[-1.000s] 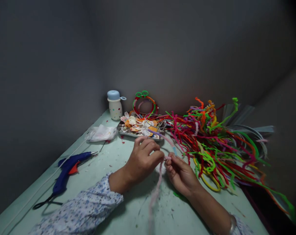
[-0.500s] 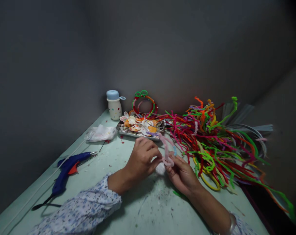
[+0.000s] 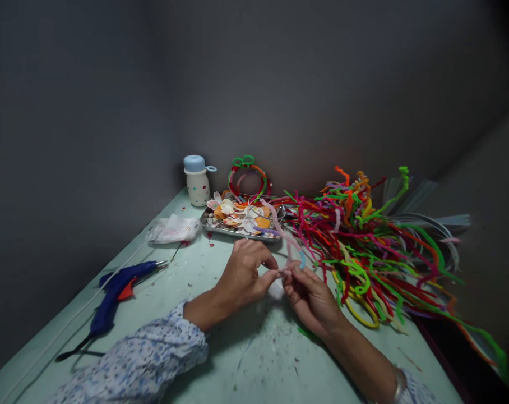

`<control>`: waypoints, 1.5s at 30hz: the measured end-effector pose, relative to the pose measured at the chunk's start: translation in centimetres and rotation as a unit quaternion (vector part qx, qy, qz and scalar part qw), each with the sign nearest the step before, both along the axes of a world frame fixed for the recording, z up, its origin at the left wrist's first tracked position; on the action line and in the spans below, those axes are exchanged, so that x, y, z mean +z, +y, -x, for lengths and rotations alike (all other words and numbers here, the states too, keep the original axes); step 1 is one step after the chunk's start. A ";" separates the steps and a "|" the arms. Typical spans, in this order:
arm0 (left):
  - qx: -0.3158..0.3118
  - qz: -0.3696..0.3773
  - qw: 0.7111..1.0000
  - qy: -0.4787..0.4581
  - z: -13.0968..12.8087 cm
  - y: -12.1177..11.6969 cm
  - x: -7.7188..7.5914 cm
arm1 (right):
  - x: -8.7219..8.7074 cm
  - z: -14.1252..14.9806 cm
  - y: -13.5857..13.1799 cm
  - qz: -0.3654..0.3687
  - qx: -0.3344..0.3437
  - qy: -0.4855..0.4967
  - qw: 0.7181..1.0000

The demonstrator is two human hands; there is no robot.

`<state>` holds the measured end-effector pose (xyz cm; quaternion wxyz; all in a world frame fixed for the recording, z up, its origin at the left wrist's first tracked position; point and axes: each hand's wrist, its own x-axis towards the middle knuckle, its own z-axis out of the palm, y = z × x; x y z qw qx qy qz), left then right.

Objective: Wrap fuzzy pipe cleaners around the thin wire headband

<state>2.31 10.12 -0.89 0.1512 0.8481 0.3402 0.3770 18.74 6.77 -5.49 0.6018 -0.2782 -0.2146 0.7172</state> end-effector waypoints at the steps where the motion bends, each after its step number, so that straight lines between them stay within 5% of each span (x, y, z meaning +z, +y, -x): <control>1: 0.003 0.007 1.000 0.003 0.0 0.0 0.1 | 0.0 0.0 0.0 -0.004 0.002 -0.002 1.000; 31: 0.046 0.016 0.999 0.004 -0.3 -0.4 0.2 | 0.1 0.2 0.0 -0.004 -0.010 -0.018 1.000; 45: 0.011 -0.170 0.985 0.023 0.1 0.0 -1.0 | 0.0 0.0 0.4 0.039 -0.034 0.018 0.998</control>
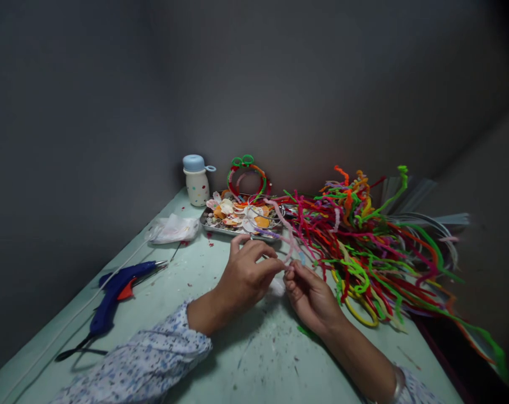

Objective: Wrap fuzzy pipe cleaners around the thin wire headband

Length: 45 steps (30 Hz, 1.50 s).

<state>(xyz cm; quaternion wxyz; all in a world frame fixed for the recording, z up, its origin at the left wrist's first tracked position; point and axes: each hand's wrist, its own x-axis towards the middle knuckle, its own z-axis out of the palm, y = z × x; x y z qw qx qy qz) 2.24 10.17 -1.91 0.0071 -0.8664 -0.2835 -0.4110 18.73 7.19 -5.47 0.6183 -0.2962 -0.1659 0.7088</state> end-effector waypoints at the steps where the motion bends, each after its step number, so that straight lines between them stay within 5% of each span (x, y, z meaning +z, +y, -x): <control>1: 0.000 -0.008 1.000 0.000 0.0 0.0 0.0 | 0.0 0.0 0.0 0.000 0.002 0.002 1.000; 11: 0.013 -0.060 0.998 -0.008 0.0 0.0 -0.1 | 0.1 0.0 -0.1 -0.008 0.015 0.016 1.000; 45: 0.033 -0.031 0.997 0.062 0.0 0.1 -0.1 | -0.2 0.1 -0.5 -0.073 0.021 -0.049 0.996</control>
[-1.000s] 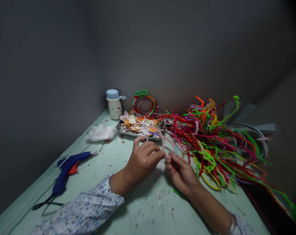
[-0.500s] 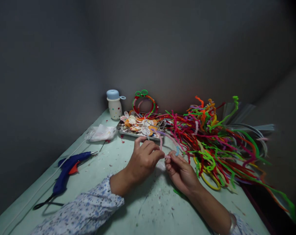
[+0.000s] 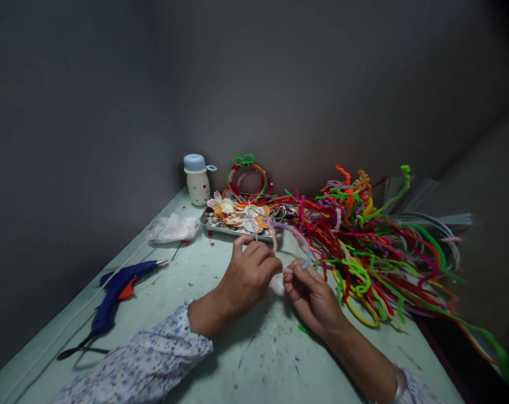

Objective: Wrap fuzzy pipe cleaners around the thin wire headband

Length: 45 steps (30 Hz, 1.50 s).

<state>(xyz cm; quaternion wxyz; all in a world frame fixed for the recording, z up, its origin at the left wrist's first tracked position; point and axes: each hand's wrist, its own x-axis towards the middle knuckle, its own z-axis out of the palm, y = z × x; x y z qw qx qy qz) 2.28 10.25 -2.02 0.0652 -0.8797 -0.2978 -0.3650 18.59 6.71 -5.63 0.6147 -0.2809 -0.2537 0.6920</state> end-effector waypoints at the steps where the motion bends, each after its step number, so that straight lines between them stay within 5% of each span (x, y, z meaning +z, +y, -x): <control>1: 0.001 0.000 1.000 0.001 0.0 0.0 0.0 | -0.1 0.0 0.0 -0.003 0.001 -0.001 1.000; 30: 0.001 -0.010 1.000 0.027 0.2 0.4 -0.4 | -0.6 -0.1 0.1 -0.037 -0.003 -0.038 0.999; 37: -0.040 0.060 0.997 0.014 0.5 0.3 1.2 | -0.4 0.0 0.0 -0.031 -0.008 -0.072 0.997; 45: 0.074 0.019 0.996 0.034 1.4 1.4 1.5 | -0.8 0.1 -0.9 -0.051 0.044 -0.153 0.986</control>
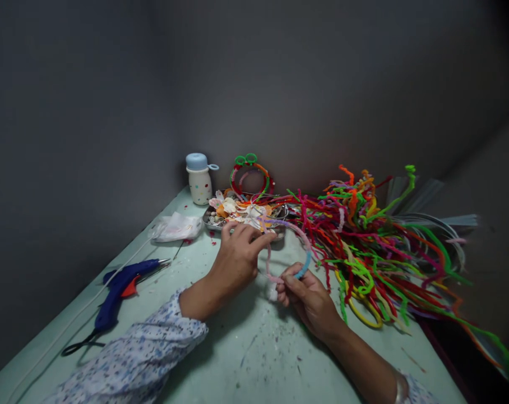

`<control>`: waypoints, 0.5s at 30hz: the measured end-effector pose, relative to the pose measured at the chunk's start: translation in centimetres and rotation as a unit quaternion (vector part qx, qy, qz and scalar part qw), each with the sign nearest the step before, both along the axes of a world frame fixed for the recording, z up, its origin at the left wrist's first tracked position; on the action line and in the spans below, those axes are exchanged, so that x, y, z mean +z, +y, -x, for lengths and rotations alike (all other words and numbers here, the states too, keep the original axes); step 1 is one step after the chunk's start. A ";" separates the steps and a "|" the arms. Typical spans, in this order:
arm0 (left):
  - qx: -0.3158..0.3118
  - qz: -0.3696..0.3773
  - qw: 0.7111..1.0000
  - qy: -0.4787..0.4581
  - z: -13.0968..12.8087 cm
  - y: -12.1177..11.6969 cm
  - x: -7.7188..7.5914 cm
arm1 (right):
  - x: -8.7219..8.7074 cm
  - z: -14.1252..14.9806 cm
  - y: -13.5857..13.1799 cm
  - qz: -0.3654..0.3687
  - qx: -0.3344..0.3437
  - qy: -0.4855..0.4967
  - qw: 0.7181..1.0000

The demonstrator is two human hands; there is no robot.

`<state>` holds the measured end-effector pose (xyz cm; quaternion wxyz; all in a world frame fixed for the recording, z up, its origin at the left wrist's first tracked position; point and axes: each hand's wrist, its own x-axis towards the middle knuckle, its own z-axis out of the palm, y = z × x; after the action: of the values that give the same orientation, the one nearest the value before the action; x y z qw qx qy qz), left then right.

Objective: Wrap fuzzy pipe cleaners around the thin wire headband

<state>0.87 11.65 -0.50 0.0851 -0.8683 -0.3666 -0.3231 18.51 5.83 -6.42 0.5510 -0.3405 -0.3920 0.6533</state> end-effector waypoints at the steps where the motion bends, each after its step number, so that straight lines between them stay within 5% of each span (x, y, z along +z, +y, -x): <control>1: 0.006 -0.010 1.000 0.002 0.0 0.1 -0.1 | 0.0 0.0 0.0 -0.004 0.003 -0.009 1.000; 9: 0.017 -0.082 0.993 -0.080 -0.4 -0.6 0.6 | 0.3 -0.1 0.5 0.013 -0.022 0.037 0.999; 15: 0.003 -0.011 1.000 0.006 -0.3 -0.2 0.1 | 0.4 0.0 0.3 0.013 -0.016 0.029 0.999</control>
<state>1.21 11.41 -0.37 0.0977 -0.8684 -0.3647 -0.3215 18.52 6.10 -6.05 0.5679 -0.3348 -0.3624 0.6589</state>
